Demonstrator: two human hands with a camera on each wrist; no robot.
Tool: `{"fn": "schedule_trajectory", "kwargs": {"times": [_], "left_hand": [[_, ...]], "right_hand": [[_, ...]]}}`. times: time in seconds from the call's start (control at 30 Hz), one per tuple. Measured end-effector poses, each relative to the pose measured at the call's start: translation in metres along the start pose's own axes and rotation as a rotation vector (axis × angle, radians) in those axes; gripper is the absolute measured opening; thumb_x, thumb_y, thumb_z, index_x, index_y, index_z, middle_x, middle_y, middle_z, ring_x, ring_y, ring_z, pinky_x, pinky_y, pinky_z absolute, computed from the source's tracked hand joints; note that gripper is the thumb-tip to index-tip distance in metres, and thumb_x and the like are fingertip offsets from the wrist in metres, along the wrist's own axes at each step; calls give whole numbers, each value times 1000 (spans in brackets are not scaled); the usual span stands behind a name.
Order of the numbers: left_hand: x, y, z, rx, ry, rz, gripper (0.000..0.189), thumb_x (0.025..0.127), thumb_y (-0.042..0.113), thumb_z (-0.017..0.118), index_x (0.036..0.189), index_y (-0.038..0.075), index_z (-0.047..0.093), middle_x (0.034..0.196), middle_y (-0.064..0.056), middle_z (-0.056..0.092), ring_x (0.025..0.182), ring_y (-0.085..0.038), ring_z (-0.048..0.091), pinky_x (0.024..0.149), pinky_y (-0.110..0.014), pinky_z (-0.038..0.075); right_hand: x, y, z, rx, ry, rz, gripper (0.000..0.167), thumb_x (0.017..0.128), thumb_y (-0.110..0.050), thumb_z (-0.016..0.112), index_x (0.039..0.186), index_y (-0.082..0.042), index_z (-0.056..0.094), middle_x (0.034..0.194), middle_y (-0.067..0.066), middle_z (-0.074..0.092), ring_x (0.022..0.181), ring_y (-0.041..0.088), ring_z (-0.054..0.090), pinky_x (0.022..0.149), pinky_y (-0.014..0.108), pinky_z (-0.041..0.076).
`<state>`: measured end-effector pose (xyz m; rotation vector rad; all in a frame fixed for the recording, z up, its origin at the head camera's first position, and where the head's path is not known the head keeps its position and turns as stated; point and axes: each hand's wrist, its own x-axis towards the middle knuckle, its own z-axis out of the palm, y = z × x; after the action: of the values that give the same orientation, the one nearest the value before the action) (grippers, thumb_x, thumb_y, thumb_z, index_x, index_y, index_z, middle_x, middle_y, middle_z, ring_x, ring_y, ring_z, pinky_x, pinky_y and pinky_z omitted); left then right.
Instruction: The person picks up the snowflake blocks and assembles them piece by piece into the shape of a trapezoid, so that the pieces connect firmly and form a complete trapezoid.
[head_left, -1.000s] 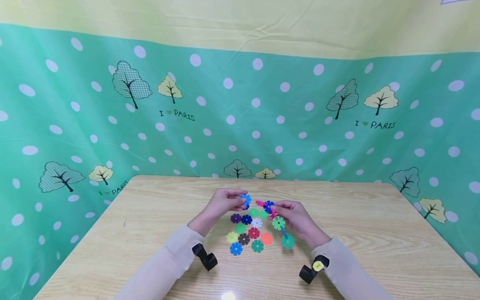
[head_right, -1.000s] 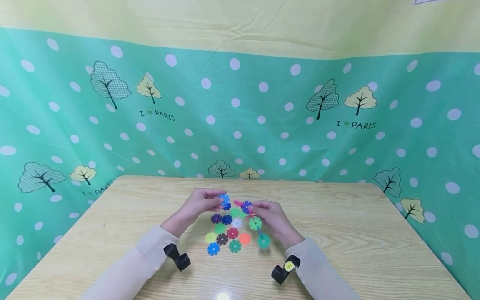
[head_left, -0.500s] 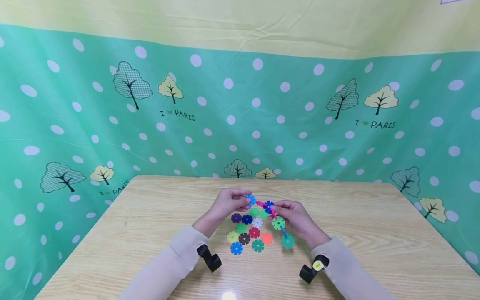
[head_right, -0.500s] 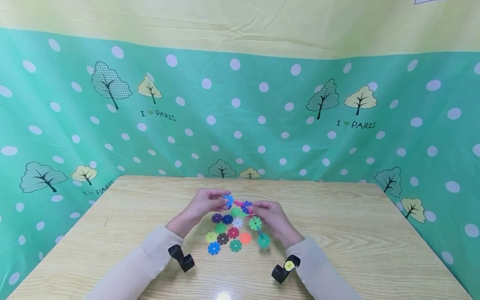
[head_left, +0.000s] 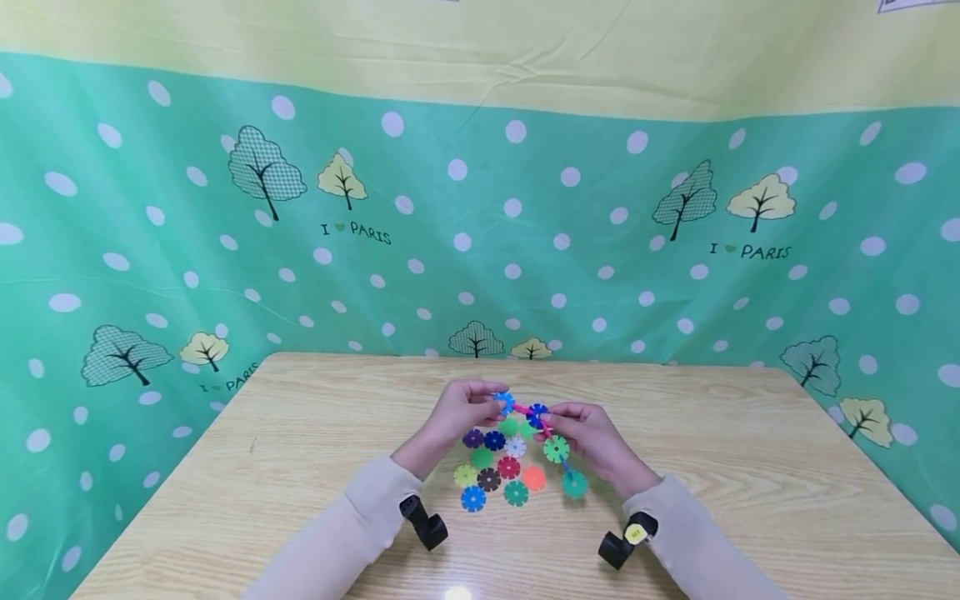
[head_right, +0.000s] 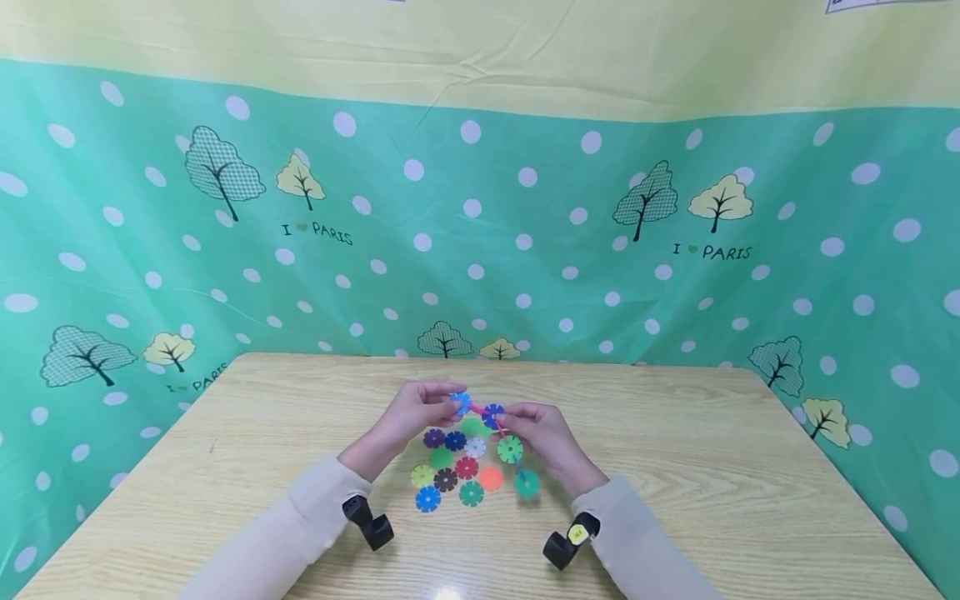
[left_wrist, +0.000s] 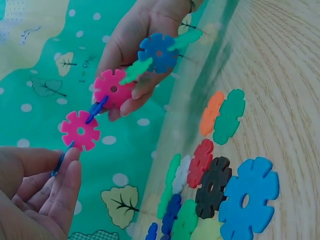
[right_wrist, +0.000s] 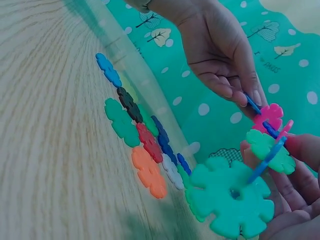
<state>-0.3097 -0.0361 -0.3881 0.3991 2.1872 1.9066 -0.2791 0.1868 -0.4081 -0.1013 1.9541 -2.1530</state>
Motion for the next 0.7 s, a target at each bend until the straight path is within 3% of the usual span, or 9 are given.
{"fn": "schedule_trajectory", "kwargs": {"times": [0.23,0.47,0.6,0.7], "left_hand": [[0,-2,4,-6,28,12,28,91,6,60,118,-1,63,91,-15,70,84,-29,68,72,-30,57],[-2,-2,7,-17,89,10,28,91,8,61,118,0,63,96,-14,70,73,-12,67,74,-33,57],[-4,-2,10,-23,124,12,27,90,9,62,116,2,65,98,-13,70,75,-13,67,75,-39,57],[-5,-3,11,-43,123,22,26,90,8,63,115,2,66,93,-13,69,73,-13,67,71,-35,58]], "right_hand": [[0,0,0,-27,5,2,6,91,-13,63,87,-13,67,78,-3,71,72,8,66,56,15,47],[0,-1,5,-71,71,-9,6,90,-11,63,89,-8,69,76,-4,69,65,7,62,54,16,45],[-1,-1,7,-128,128,-13,13,89,-11,64,95,-1,69,77,-4,68,63,7,57,54,17,44],[-1,0,7,-167,168,-19,20,88,-12,66,100,4,68,79,-2,69,64,7,56,54,17,44]]}}
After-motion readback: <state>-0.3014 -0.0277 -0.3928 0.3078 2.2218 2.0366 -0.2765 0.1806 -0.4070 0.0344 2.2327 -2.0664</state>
